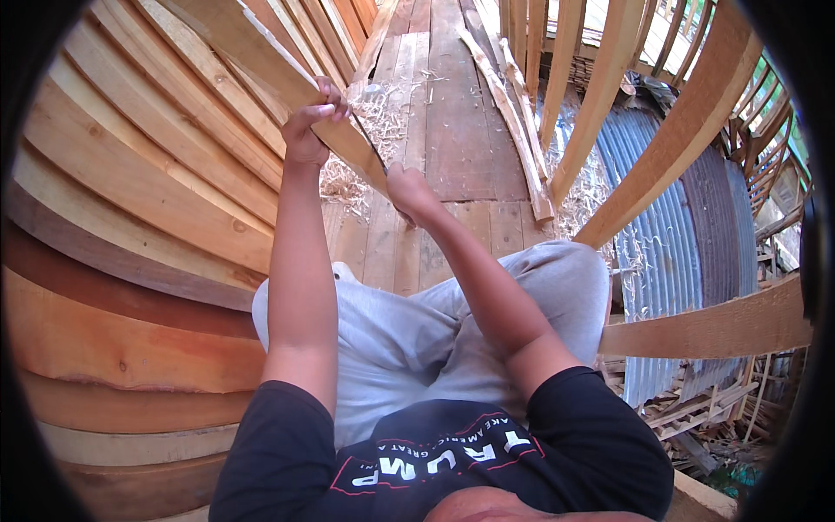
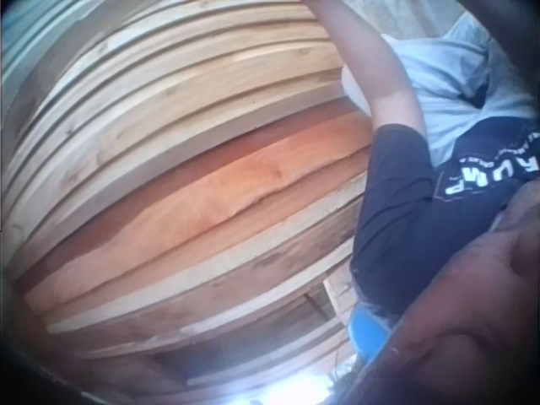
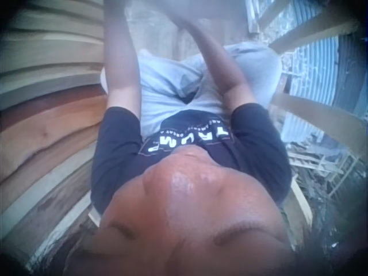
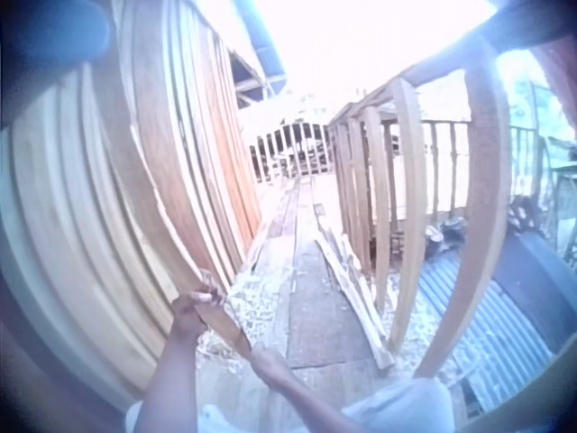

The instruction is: The person sits on a wooden floor and uses a knife to carve a long piece of wood, removing shavings and shaping the surface. The person repeatedly adjusts the wood and continues carving along its length.

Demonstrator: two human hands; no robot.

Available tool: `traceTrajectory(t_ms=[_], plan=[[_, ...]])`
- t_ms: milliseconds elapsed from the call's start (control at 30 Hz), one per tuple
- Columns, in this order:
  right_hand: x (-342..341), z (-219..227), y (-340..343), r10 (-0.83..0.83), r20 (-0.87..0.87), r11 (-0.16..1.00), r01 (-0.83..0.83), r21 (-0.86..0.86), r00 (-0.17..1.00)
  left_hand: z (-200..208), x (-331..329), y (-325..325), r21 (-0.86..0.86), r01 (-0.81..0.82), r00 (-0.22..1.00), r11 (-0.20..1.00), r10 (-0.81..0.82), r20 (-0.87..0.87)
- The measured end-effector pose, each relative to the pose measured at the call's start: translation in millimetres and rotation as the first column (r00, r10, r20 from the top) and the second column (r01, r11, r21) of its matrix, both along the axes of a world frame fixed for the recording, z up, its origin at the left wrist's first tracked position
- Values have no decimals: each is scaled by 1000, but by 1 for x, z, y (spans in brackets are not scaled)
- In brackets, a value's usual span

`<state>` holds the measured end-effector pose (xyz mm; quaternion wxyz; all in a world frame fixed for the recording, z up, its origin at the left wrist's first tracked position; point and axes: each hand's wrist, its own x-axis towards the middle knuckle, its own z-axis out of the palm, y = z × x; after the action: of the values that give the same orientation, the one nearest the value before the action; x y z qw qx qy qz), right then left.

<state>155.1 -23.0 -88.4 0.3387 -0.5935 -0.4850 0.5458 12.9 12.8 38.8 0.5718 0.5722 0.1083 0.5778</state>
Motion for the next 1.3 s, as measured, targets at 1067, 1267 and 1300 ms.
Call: traceTrajectory(t_ms=[1067,1267,1300], plan=[[42,-80,2,198,286,958,-124,-257,938,-6,39,-43,-28,-498,857,867,497,138],[58,1,-7,273,413,955,-193,-226,869,0,23,-67,19,-540,838,841,536,100],[62,10,-6,297,433,948,-208,-241,851,3,21,-68,36,-534,843,845,529,97]])
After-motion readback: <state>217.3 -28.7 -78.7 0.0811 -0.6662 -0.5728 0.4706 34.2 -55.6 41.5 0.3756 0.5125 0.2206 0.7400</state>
